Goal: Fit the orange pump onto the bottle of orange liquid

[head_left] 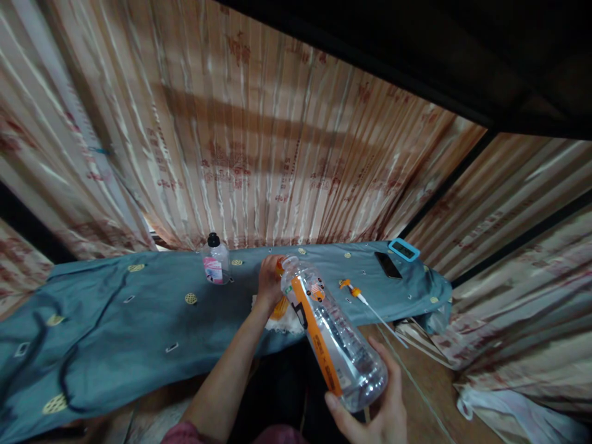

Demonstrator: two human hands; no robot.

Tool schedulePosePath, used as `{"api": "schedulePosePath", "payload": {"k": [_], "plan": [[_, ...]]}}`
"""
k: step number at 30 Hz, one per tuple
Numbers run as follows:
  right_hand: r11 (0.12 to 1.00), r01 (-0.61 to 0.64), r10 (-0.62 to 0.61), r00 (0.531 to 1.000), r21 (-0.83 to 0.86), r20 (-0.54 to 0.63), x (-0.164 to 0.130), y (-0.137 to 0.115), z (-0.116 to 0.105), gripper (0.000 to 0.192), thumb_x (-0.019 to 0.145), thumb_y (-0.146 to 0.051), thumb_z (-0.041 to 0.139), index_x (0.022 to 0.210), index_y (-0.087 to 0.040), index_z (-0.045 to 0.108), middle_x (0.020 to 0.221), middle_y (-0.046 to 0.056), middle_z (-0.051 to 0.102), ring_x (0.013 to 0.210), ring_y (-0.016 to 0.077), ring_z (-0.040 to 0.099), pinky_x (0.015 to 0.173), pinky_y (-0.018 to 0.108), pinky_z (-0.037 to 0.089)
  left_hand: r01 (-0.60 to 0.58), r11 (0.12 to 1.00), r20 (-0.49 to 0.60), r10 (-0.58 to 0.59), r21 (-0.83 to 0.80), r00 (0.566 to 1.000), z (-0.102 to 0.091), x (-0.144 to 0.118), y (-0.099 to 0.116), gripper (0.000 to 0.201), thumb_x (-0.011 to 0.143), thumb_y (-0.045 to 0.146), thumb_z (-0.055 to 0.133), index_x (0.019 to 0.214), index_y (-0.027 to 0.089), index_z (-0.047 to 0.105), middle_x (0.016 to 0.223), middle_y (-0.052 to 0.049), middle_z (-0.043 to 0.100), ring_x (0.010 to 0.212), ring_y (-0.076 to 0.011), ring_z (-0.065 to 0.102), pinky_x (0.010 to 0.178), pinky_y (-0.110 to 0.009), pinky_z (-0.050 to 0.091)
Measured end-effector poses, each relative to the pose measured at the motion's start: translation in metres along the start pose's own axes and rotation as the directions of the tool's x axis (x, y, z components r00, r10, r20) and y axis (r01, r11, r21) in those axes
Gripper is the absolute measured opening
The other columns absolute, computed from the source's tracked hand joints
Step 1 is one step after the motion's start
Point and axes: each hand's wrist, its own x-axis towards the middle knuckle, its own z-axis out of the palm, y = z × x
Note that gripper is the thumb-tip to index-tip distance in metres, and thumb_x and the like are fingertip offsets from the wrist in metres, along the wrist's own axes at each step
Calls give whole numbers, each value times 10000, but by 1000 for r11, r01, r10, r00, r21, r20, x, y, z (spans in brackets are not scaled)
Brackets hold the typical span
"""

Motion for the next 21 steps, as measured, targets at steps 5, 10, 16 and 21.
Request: {"api": "schedulePosePath", "payload": {"k": [5,10,16,21], "plan": [[1000,0,0,1000,17,2,0,4,0,840,664,-573,700,1354,-231,365,1384,169,497,1234,385,536,941,491,473,22,1000,13,-22,4,1000,-1,0,1,71,839,239,606,907,225,624,939,-47,694,919,-236,632,846,-381,511],[1000,3,-3,1000,8,10,0,8,-1,850,669,-593,697,1361,-229,364,1363,161,524,1210,372,562,963,492,475,12,1000,28,-12,13,1000,-2,1,1,76,832,220,606,904,218,629,935,-52,699,920,-235,639,850,-376,515],[1000,6,-6,1000,1,18,0,10,-2,876,661,-579,728,1370,-216,365,1331,161,562,1209,360,574,905,428,516,1,1000,23,-1,30,1000,-1,1,1,64,848,233,593,898,221,632,924,-46,697,912,-226,639,852,-365,513],[1000,16,-16,1000,-23,9,0,7,-2,870,677,-609,704,1367,-209,358,1375,177,522,1220,364,564,915,430,493,-14,1000,7,14,21,1000,-1,0,2,80,862,229,568,912,214,628,933,-45,695,912,-222,639,840,-362,516]]}}
